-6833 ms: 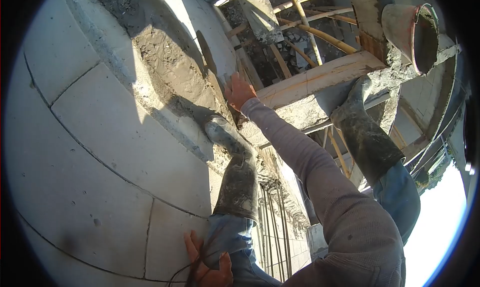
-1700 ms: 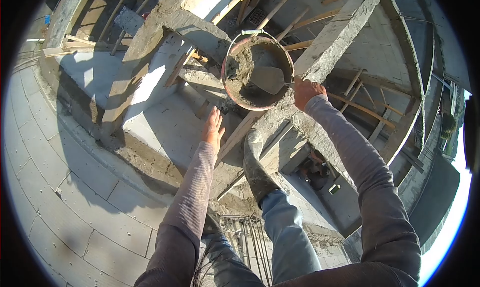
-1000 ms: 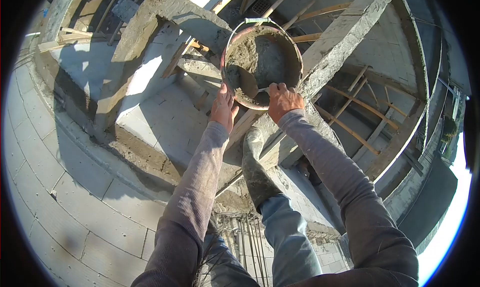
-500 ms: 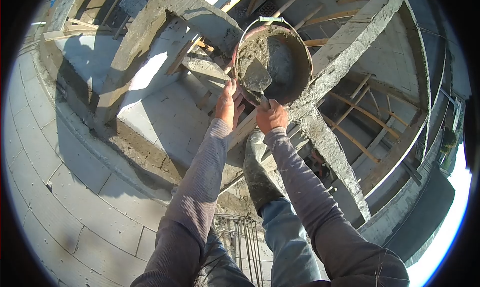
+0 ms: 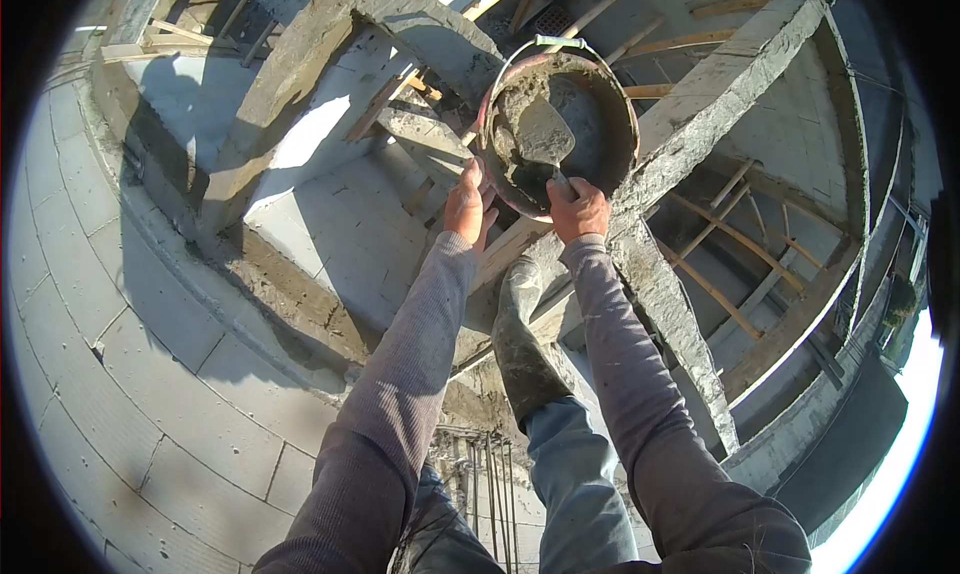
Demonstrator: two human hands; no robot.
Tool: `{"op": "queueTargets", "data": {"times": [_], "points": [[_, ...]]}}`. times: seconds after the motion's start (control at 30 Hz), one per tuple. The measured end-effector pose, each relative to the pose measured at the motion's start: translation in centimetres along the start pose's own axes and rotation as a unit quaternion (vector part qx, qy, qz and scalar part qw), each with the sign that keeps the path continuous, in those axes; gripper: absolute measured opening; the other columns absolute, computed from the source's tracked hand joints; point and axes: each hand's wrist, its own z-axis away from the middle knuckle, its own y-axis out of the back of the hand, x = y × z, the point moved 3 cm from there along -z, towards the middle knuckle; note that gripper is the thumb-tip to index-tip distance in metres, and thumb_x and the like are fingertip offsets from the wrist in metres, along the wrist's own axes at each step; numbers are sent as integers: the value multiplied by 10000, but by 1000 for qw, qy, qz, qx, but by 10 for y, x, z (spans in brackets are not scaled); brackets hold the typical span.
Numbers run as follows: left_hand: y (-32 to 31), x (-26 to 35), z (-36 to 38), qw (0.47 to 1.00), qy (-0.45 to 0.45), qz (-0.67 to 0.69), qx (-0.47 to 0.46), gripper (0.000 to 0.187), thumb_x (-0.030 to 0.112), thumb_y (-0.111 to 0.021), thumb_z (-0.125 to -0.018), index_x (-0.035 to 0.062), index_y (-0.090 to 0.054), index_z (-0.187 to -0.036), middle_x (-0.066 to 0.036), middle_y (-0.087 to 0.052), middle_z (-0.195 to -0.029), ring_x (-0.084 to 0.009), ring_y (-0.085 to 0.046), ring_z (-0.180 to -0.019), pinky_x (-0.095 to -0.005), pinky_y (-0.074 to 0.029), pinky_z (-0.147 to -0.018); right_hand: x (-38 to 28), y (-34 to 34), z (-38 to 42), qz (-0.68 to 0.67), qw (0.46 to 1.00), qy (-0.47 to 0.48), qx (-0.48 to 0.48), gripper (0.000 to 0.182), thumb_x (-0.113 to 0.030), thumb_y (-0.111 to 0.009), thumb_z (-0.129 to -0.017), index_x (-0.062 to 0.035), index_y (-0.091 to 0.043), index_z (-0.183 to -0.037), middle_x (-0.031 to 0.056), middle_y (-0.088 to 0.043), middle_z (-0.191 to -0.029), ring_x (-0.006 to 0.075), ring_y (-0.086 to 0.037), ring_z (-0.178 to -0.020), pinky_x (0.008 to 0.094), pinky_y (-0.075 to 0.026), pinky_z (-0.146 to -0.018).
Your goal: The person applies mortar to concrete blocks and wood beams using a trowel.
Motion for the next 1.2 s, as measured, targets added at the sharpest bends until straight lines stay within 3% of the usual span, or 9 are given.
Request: {"op": "queueTargets", "data": {"times": [0.13,0.17,0.2,0.23,0.27,0.43,0.53,0.63,1.2], "points": [[-6,2,2,1000,14,2,9,982,728,-493,-922,128,-171,-1630,-123,-172,-1695,-347,-165,-1551,-590,-89,-1214,32,18,-30,-22,996,89,-21,404,-412,-715,-834,-36,-745,-976,211,-728,-882,405,-707,-874,428,-535,-795],[-4,0,1,1000,5,-8,-9,984,748,-475,-921,141,-168,-1632,-125,-167,-1697,-354,-164,-1549,-587,-103,-1207,48,16,-39,-49,994,90,-30,406,-402,-726,-849,-28,-740,-1004,167,-727,-803,326,-704,-719,391,-537,-701],[1,-6,-2,1000,8,-3,-3,975,764,-471,-915,178,-173,-1635,-92,-177,-1700,-353,-187,-1543,-587,-132,-1196,38,27,-30,-152,984,20,-95,358,-344,-731,-884,-12,-732,-1019,74,-673,-694,169,-609,-552,323,-486,-562],[14,-22,-3,999,38,-14,5,952,765,-462,-917,210,-176,-1636,-50,-184,-1702,-350,-212,-1537,-587,-153,-1191,62,29,-28,-212,969,55,-113,286,-275,-712,-922,-3,-722,-1010,-8,-597,-639,51,-493,-500,267,-400,-478],[14,-26,-9,1000,23,-19,-3,951,771,-450,-916,214,-175,-1636,-38,-180,-1704,-345,-222,-1534,-585,-157,-1191,60,37,-22,-211,971,64,-92,232,-234,-693,-936,-5,-714,-957,-35,-555,-617,38,-461,-504,256,-367,-473],[10,-25,-8,999,43,14,2,955,815,-467,-874,258,-250,-1619,17,-257,-1678,-274,-291,-1507,-576,-147,-1201,94,53,-4,-225,968,90,-65,198,-188,-706,-888,-18,-625,-827,-35,-521,-598,55,-441,-500,266,-339,-468],[9,-24,-14,997,-9,77,2,856,808,-520,-872,282,-416,-1539,42,-432,-1569,-184,-439,-1400,-472,-244,-1192,101,46,-6,-232,969,67,-59,203,-189,-720,-869,-21,-617,-823,-26,-517,-583,62,-439,-473,274,-334,-451],[4,-24,-19,992,-61,107,-33,851,810,-515,-876,270,-431,-1529,43,-424,-1574,-180,-448,-1395,-428,-269,-1184,88,40,3,-233,969,71,-35,203,-99,-655,-917,-47,-586,-733,-19,-492,-535,66,-413,-427,264,-320,-423],[35,-48,11,996,27,64,-49,994,823,-438,-889,265,-108,-1643,0,-150,-1706,-244,-216,-1543,-551,-166,-1207,40,39,29,-191,972,134,-30,222,-146,-698,-887,-49,-569,-735,-11,-516,-526,75,-454,-450,272,-355,-457]]}}
